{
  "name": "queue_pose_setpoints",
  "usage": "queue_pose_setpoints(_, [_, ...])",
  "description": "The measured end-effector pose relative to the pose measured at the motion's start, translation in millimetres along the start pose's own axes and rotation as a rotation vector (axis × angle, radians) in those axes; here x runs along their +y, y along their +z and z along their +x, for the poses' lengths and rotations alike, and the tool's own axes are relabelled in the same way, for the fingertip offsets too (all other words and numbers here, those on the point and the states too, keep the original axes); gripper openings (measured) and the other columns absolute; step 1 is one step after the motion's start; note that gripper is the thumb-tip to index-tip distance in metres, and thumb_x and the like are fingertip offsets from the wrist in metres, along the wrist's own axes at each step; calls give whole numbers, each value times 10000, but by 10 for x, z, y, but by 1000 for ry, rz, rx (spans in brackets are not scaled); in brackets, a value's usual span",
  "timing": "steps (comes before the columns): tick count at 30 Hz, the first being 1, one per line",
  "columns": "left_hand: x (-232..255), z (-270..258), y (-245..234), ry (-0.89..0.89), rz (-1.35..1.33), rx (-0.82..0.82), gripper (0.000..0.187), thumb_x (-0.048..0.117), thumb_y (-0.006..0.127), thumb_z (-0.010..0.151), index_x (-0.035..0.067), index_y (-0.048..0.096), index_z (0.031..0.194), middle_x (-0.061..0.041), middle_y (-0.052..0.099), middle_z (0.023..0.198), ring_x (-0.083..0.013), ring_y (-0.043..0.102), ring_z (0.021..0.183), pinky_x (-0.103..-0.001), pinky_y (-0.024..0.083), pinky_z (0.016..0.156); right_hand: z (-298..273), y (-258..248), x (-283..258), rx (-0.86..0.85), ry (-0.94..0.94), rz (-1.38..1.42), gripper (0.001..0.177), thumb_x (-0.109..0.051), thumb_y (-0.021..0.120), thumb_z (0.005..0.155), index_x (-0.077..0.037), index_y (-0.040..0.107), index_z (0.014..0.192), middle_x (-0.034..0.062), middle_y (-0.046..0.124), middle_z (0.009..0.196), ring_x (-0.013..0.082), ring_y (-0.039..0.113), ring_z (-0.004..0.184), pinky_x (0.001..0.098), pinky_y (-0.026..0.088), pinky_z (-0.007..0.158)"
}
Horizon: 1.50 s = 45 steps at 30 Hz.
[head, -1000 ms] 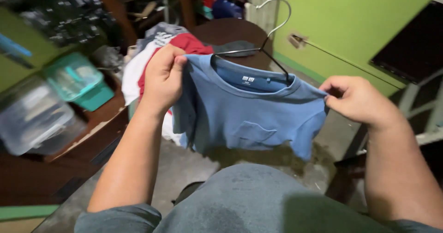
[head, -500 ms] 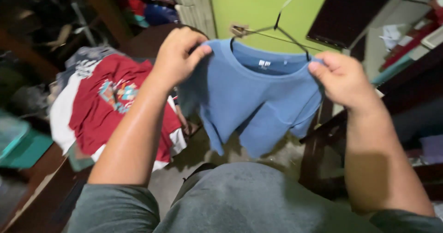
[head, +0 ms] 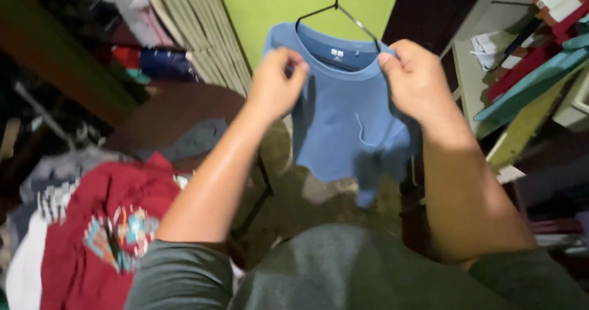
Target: The person picks up shirts from a pile on a table, places each on a hanger, and hangs them in a wardrobe. The person repeats this process for several shirts of different colors and styles.
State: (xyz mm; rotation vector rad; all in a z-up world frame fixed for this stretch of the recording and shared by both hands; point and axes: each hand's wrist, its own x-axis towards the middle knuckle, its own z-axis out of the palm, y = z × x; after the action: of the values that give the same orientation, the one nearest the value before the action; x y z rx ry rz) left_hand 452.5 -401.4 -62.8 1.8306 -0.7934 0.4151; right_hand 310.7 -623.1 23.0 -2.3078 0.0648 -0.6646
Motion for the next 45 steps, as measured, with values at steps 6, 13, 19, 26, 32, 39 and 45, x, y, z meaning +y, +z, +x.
queue_pose_setpoints(6, [-362, 525, 588, -254, -689, -223, 312, 252, 642, 999, 35, 686, 1219, -24, 710, 948, -63, 640, 827, -246, 552, 780, 511, 355, 170, -11, 133, -7, 187, -191, 625, 1034, -11, 675, 1029, 74, 680, 797, 122, 614, 735, 309, 503, 676])
queue_pose_setpoints(13, [-663, 1362, 1174, -543, -865, -273, 314, 221, 636, 1001, -42, 621, 1172, -30, 660, 870, -86, 618, 708, -239, 491, 618, 1009, 497, 560, -244, 128, -228, 255, -270, 650, 989, -18, 681, 976, 121, 638, 773, 180, 582, 674, 379, 482, 645])
queue_pose_setpoints(19, [-1002, 1691, 1862, -498, -895, -376, 203, 132, 657, 975, -50, 617, 1056, -30, 628, 793, -103, 594, 675, -260, 478, 599, 1574, 313, 1017, -443, 313, -200, 216, -256, 715, 860, -55, 715, 940, 85, 687, 697, 164, 588, 627, 378, 510, 600])
queue_pose_setpoints(26, [-1145, 2222, 2735, -313, -928, -472, 230, 188, 611, 1019, -10, 706, 949, -3, 681, 821, -78, 590, 762, -245, 470, 699, 2275, 244, 2083, -396, 107, -258, 287, -249, 817, 806, -4, 703, 902, 80, 684, 718, 136, 627, 634, 340, 515, 619])
queue_pose_setpoints(32, [-907, 2905, 3215, -177, -727, -655, 330, 265, 562, 997, 12, 741, 885, -52, 749, 834, -99, 651, 790, -261, 511, 733, 2668, -84, 2784, -218, 262, 344, 159, -135, 704, 888, -34, 707, 1010, -21, 656, 792, 56, 566, 709, 270, 468, 614])
queue_pose_setpoints(39, [-366, 3537, 4152, -223, -770, -556, 353, 296, 612, 981, 22, 721, 787, -22, 701, 670, -112, 646, 651, -286, 516, 619, 2794, -967, 2885, 76, 571, -20, 75, -71, 720, 856, -22, 663, 862, 7, 579, 655, 90, 502, 589, 289, 429, 533])
queue_pose_setpoints(45, [146, 4164, 5188, 55, -868, -392, 375, 272, 658, 983, 7, 618, 720, -107, 581, 608, -210, 560, 584, -370, 458, 571, 2776, -1563, 3076, 301, 588, 58, 113, -64, 684, 877, -26, 589, 832, -41, 646, 748, 51, 528, 656, 250, 438, 565])
